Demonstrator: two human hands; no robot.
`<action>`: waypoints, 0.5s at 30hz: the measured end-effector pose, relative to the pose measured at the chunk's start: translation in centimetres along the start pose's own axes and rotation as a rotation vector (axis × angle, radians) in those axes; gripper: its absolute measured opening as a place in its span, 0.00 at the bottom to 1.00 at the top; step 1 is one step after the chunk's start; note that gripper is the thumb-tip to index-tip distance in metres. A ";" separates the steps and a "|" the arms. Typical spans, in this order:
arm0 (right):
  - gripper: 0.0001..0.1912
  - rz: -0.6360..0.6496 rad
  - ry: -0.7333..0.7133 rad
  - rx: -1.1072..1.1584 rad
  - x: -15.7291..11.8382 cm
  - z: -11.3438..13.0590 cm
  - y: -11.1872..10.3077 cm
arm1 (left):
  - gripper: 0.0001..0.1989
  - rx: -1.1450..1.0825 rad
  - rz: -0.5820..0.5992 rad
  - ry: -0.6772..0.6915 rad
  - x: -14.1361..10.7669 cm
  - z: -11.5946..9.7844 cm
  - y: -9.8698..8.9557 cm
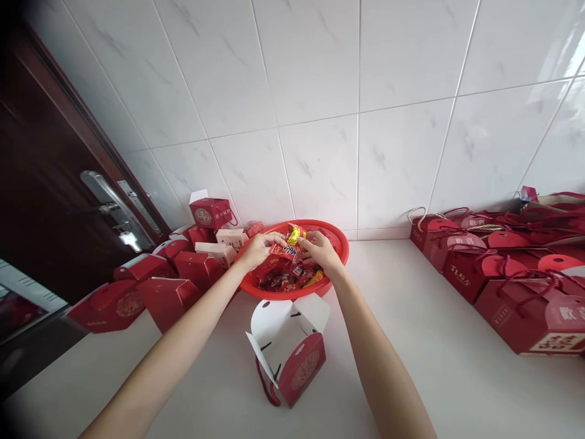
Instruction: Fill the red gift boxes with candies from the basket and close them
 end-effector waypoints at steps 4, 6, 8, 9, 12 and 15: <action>0.25 -0.034 0.011 0.018 -0.1 0.0 -0.1 | 0.05 -0.017 0.020 -0.002 -0.2 -0.1 -0.1; 0.31 -0.046 0.004 0.022 -0.1 -0.1 -0.2 | 0.05 -0.025 0.043 -0.007 -0.3 -0.2 0.0; 0.32 -0.061 -0.030 0.024 0.0 -0.2 -0.4 | 0.04 -0.029 0.057 -0.010 -0.3 -0.2 0.0; 0.30 -0.063 -0.055 0.025 0.1 -0.2 -0.6 | 0.03 -0.029 0.054 -0.011 -0.3 -0.2 0.0; 0.22 -0.042 -0.131 0.025 0.3 -0.3 -0.9 | 0.09 -0.004 -0.001 -0.047 -0.1 0.0 -0.1; 0.21 -0.088 -0.201 0.067 0.5 -0.4 -1.1 | 0.17 0.069 -0.131 -0.227 0.3 0.8 -0.2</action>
Point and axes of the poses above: each hand's wrist, its own x-axis towards the middle knuckle, its own y-axis out of the palm, z = x × y, the point moved 1 cm from there along x, towards the middle knuckle, and after that the axes turned 11 degrees about x, right-handed, at the moved point
